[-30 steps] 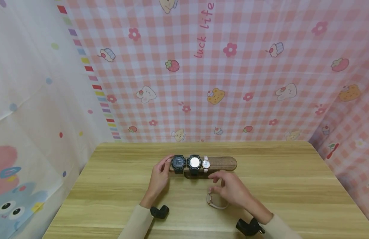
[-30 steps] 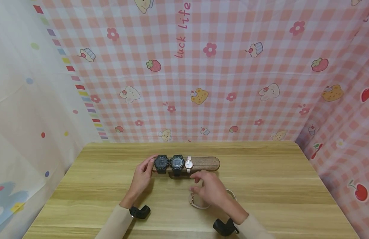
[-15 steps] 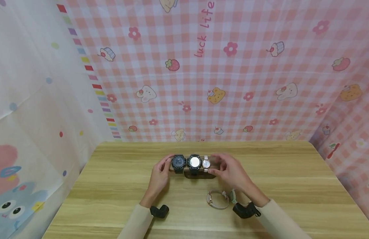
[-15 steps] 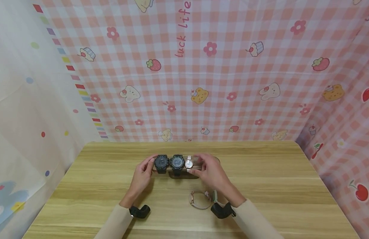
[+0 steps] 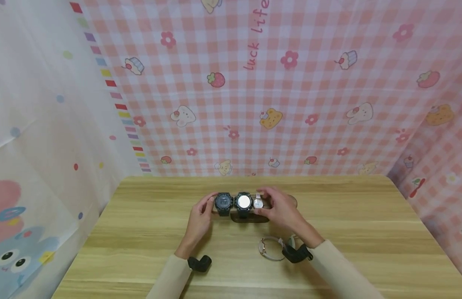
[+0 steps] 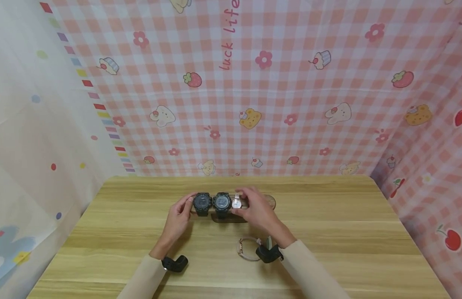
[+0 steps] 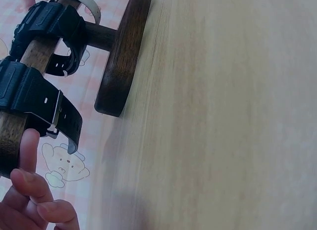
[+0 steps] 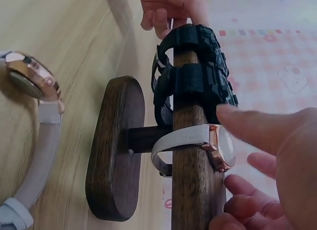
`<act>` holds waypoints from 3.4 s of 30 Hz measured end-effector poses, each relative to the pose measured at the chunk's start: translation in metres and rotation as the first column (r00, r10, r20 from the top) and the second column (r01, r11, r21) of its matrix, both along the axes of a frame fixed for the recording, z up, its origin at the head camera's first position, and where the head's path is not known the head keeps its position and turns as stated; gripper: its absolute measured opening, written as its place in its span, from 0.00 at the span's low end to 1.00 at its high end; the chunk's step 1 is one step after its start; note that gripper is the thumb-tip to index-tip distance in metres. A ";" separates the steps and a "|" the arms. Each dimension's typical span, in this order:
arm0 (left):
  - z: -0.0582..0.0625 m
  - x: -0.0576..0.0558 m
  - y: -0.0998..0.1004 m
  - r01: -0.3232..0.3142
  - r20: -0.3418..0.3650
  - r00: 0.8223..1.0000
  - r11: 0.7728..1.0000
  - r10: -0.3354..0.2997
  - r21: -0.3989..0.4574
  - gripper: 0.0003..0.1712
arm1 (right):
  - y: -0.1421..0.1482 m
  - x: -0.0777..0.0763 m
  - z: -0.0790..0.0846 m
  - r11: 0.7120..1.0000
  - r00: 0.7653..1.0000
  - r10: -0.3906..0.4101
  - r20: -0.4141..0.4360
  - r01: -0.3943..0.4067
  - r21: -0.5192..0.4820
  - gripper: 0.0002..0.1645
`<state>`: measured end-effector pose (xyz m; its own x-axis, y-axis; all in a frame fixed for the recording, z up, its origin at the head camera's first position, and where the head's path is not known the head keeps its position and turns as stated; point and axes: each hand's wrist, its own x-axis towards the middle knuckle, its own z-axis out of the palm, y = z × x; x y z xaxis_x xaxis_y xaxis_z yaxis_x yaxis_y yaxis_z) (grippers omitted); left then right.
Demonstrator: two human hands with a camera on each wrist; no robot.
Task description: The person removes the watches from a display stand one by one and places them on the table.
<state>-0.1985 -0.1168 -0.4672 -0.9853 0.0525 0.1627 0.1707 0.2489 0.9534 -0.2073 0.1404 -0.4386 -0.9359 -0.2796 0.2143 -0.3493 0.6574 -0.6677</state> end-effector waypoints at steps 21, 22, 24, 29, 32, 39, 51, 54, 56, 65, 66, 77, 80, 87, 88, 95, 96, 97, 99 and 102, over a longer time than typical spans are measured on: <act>-0.036 -0.020 -0.005 -0.042 -0.008 0.999 0.999 0.042 0.014 0.20 | -0.006 -0.004 -0.011 1.000 0.999 -0.029 -0.045 0.030 0.008 0.29; -0.034 -0.019 -0.004 -0.044 -0.004 0.999 0.999 0.044 0.015 0.19 | -0.005 -0.004 -0.011 0.999 0.999 -0.033 -0.043 0.034 0.012 0.28; -0.028 -0.016 -0.003 -0.044 -0.005 0.999 0.999 0.044 0.011 0.19 | -0.005 -0.004 -0.011 0.999 0.999 -0.036 -0.034 0.036 0.015 0.28; -0.009 -0.006 0.001 -0.028 -0.015 1.000 1.000 0.028 0.001 0.19 | -0.005 -0.003 -0.010 0.999 0.999 -0.039 -0.018 0.039 0.019 0.27; -0.004 -0.004 0.001 -0.024 -0.006 1.000 1.000 0.024 -0.001 0.19 | -0.005 -0.003 -0.009 0.999 0.999 -0.040 -0.012 0.040 0.022 0.27; -0.003 -0.002 0.001 -0.018 -0.001 1.000 1.000 0.018 0.016 0.19 | -0.004 -0.002 -0.008 0.999 0.999 -0.039 0.003 0.039 0.034 0.27; -0.004 -0.002 0.001 -0.021 0.007 1.000 1.000 0.021 0.021 0.18 | -0.002 -0.002 -0.008 0.999 0.999 -0.026 0.039 0.025 0.036 0.28; -0.003 -0.002 0.000 -0.012 0.006 1.000 1.000 0.012 0.029 0.19 | 0.000 -0.004 -0.007 1.000 0.999 -0.017 0.043 0.016 0.023 0.27; -0.004 -0.002 0.000 -0.008 0.002 1.000 1.000 0.008 0.029 0.19 | 0.002 -0.005 -0.006 1.000 0.999 -0.009 0.040 0.008 0.019 0.26; -0.003 -0.002 0.000 -0.005 0.008 1.000 1.000 0.005 0.024 0.19 | 0.009 -0.005 -0.002 1.000 0.999 0.005 0.052 -0.006 0.013 0.25; -0.003 -0.002 0.000 -0.005 0.010 1.000 1.000 0.004 0.025 0.19 | 0.009 -0.005 -0.002 1.000 0.998 0.007 0.054 -0.008 0.011 0.25; -0.005 -0.003 0.000 -0.003 -0.001 1.000 1.000 0.003 0.030 0.19 | 0.017 -0.008 0.000 0.998 0.995 0.047 0.089 -0.044 -0.037 0.25; -0.004 -0.003 -0.001 0.001 0.000 1.000 1.000 -0.001 0.029 0.19 | 0.020 -0.008 0.001 0.998 0.995 0.047 0.086 -0.044 -0.034 0.24; -0.002 -0.002 -0.001 0.002 -0.001 1.000 0.999 -0.002 0.032 0.19 | 0.027 -0.008 0.001 0.999 0.996 0.044 0.075 -0.043 -0.019 0.23; -0.002 -0.002 -0.001 0.003 0.000 1.000 1.000 -0.003 0.031 0.19 | 0.028 -0.008 0.001 0.999 0.996 0.042 0.078 -0.041 -0.021 0.23; -0.002 -0.001 0.000 -0.001 -0.004 1.000 0.999 0.001 0.038 0.19 | 0.036 -0.007 0.002 0.999 0.996 0.043 0.075 -0.041 -0.032 0.23; -0.002 -0.001 0.000 -0.003 -0.005 1.000 0.999 0.003 0.036 0.19 | 0.037 -0.007 0.002 0.999 0.996 0.041 0.079 -0.038 -0.034 0.23; -0.003 -0.001 0.000 -0.004 -0.007 1.000 0.999 0.005 0.033 0.19 | 0.038 -0.007 0.002 0.999 0.996 0.037 0.082 -0.034 -0.031 0.23; -0.004 -0.001 0.000 -0.008 -0.009 1.000 1.000 0.009 0.024 0.19 | 0.041 -0.007 0.002 0.999 0.996 0.033 0.088 -0.031 -0.028 0.23; -0.005 -0.001 0.000 -0.011 -0.007 1.000 1.000 0.011 0.013 0.19 | 0.045 -0.006 0.001 0.999 0.996 0.033 0.087 -0.030 -0.031 0.22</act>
<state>-0.1999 -0.1170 -0.4717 -0.9847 0.0396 0.1700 0.1745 0.2382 0.9554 -0.2136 0.1855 -0.4378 -0.9423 -0.3038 0.1404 -0.3086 0.6264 -0.7158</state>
